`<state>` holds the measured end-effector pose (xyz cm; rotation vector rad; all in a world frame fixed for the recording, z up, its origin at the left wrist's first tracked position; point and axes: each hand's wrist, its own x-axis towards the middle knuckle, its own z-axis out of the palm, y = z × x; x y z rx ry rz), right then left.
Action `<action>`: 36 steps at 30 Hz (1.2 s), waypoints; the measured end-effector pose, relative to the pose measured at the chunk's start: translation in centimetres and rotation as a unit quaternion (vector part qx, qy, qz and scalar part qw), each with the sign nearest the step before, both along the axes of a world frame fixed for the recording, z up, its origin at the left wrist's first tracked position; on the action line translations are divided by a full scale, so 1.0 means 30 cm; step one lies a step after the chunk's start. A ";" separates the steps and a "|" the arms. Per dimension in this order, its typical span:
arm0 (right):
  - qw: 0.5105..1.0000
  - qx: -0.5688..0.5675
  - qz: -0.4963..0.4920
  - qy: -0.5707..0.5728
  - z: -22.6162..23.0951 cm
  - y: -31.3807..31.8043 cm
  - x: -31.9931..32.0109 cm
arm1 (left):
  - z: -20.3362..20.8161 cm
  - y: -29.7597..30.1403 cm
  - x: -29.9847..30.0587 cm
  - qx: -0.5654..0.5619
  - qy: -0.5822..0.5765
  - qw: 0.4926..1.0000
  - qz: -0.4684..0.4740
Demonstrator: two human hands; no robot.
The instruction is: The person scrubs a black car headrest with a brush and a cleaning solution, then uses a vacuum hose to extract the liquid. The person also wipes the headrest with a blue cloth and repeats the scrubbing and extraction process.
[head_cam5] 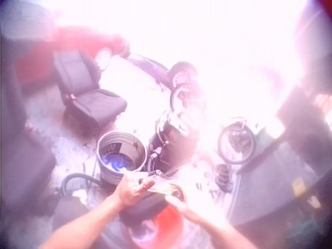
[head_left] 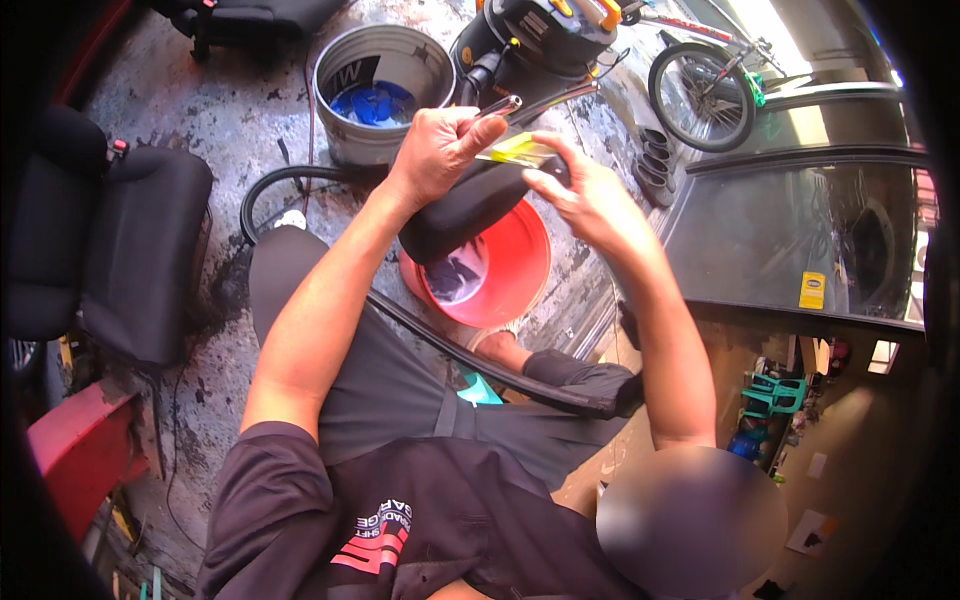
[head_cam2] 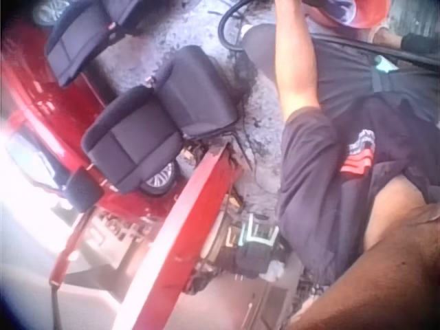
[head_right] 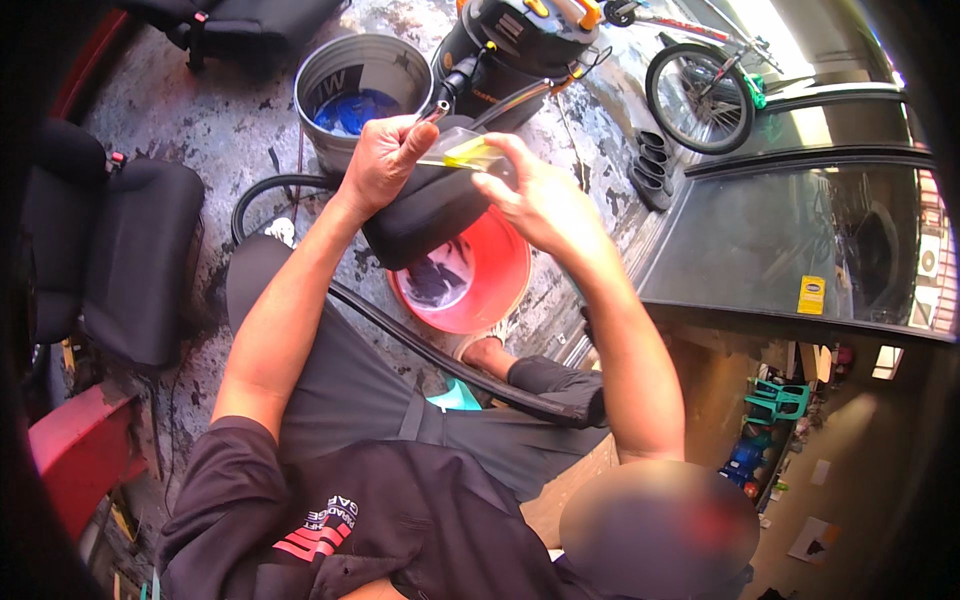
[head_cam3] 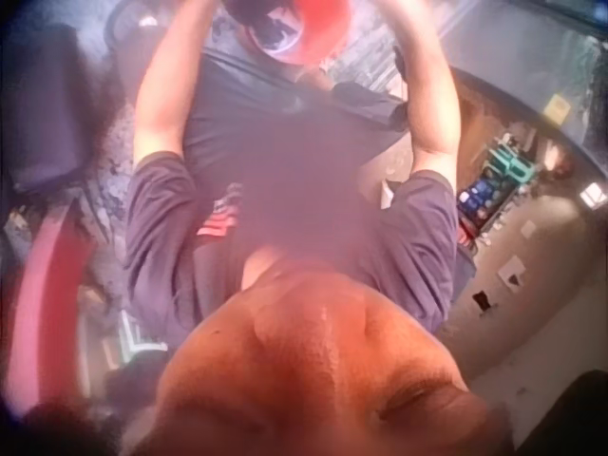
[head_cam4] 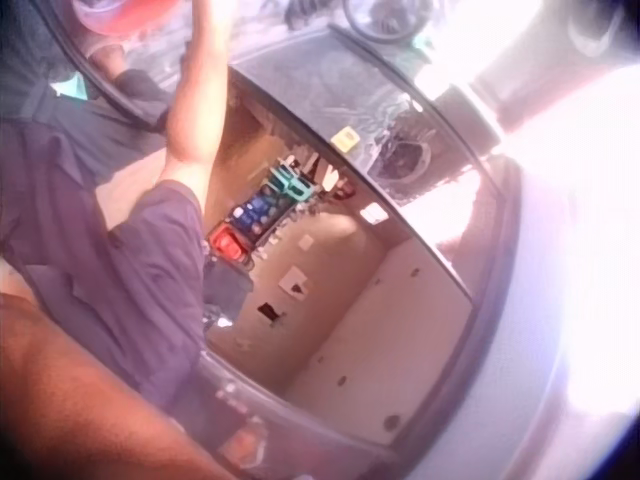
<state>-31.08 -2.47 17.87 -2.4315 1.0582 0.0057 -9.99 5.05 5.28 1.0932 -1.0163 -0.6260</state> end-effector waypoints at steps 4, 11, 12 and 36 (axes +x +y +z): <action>0.999 0.034 -0.026 0.017 -0.014 0.043 -0.011 | -0.039 0.010 -0.008 -0.011 -0.030 0.999 0.045; 0.998 0.048 -0.044 -0.012 -0.028 0.127 -0.143 | -0.040 -0.001 -0.017 -0.010 -0.059 0.992 0.110; 0.998 0.036 -0.033 -0.032 -0.038 0.131 -0.151 | -0.041 -0.001 -0.021 -0.006 -0.073 0.991 0.115; 0.994 0.035 -0.087 0.049 0.004 0.229 -0.189 | -0.046 -0.002 0.017 0.023 -0.089 0.987 0.132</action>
